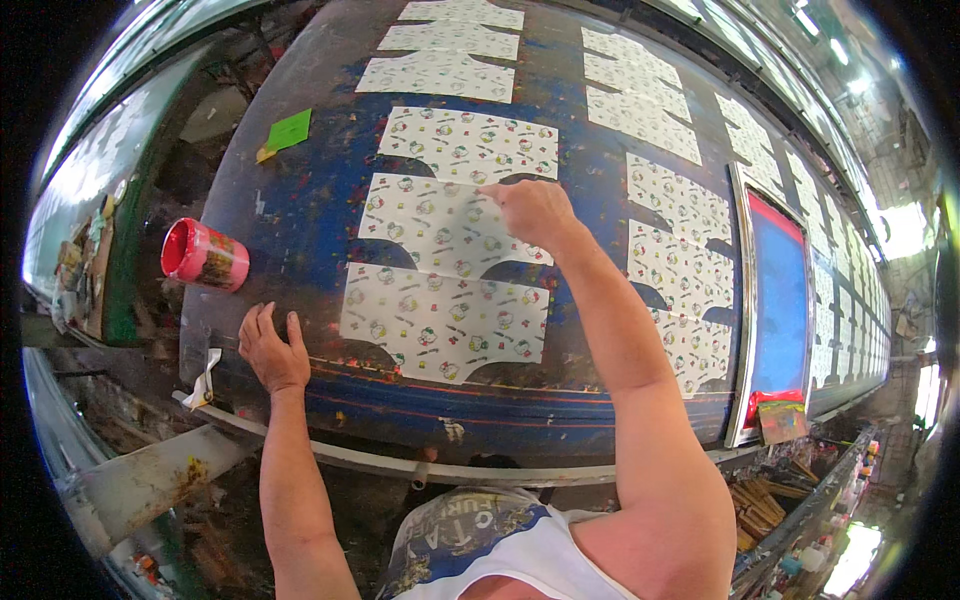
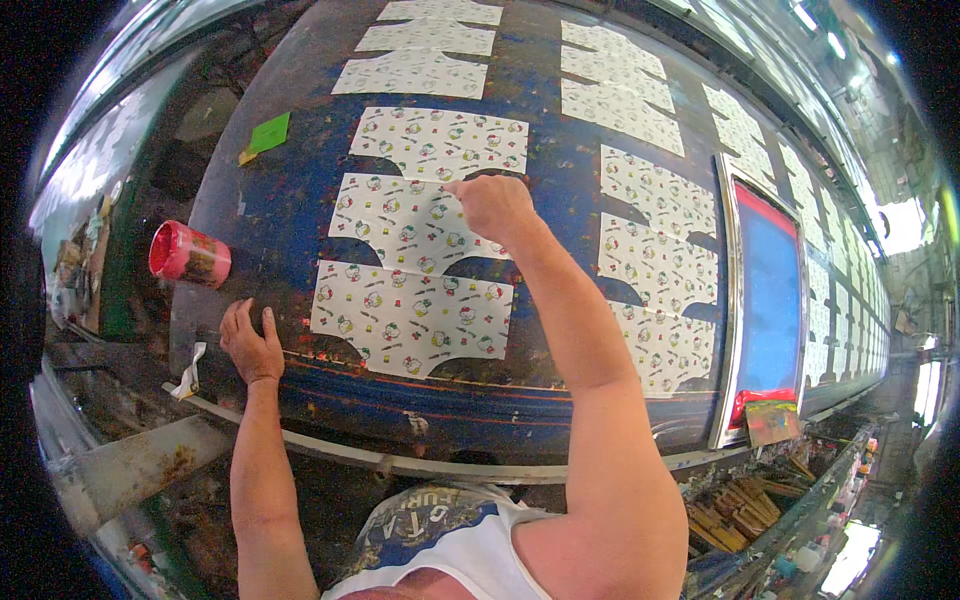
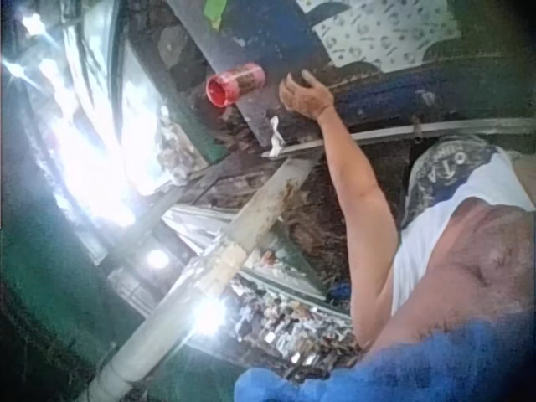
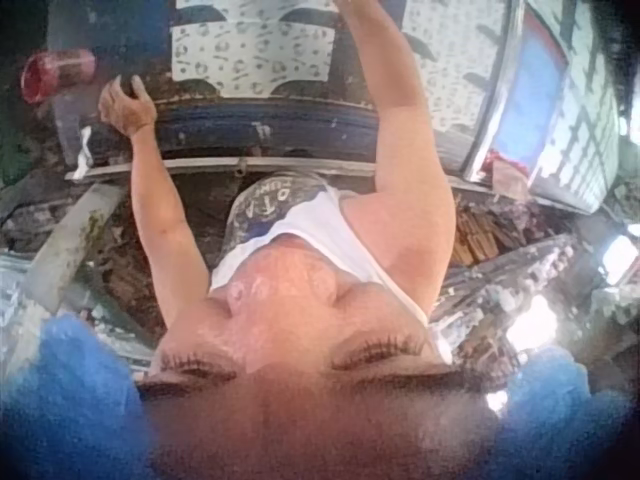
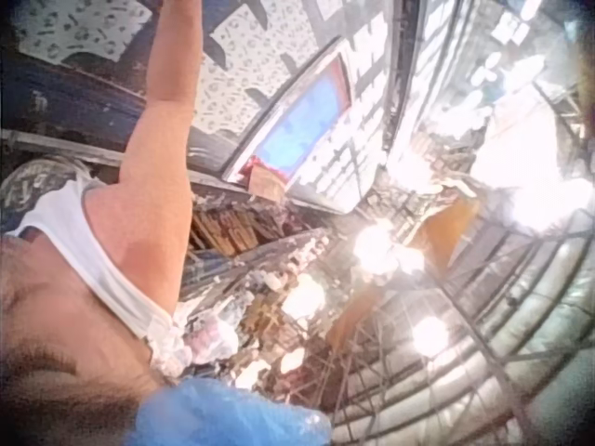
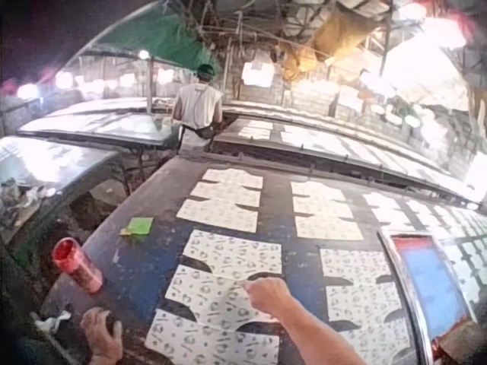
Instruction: The person pours red ink onto a screen-printing frame and uses a squeegee to spread the ink evenly across the mesh. The person repeatedly pulls the squeegee across the screen to coat the surface with ink.
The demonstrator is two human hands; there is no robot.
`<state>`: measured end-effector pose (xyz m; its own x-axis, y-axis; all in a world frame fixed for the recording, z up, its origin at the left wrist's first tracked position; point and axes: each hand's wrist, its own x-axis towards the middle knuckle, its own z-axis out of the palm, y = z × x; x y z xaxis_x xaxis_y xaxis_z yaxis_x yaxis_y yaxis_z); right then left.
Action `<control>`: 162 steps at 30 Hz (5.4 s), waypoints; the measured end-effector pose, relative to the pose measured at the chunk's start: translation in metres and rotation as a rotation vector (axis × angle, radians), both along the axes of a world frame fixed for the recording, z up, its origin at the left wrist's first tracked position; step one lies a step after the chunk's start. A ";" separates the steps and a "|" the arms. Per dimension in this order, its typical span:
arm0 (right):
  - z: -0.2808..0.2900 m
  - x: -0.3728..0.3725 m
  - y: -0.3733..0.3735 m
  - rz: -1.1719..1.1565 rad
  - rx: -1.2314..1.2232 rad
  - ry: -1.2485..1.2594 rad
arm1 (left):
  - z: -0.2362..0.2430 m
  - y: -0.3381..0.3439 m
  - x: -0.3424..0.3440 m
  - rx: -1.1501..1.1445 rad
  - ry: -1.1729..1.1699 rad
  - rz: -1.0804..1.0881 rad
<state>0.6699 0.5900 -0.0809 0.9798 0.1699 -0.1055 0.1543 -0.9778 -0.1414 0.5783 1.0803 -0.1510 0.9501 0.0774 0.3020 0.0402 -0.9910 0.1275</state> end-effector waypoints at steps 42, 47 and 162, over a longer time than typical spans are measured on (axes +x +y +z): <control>0.063 -0.614 0.095 -0.814 0.170 -0.415 | 0.007 0.019 0.009 -0.315 0.047 -0.055; 0.064 -0.633 0.082 -0.775 0.198 -0.578 | 0.032 0.013 0.011 -0.700 -0.211 -0.323; 0.052 -0.709 -0.653 -0.077 0.041 -0.285 | 0.019 -0.894 -0.346 -0.365 0.045 -0.267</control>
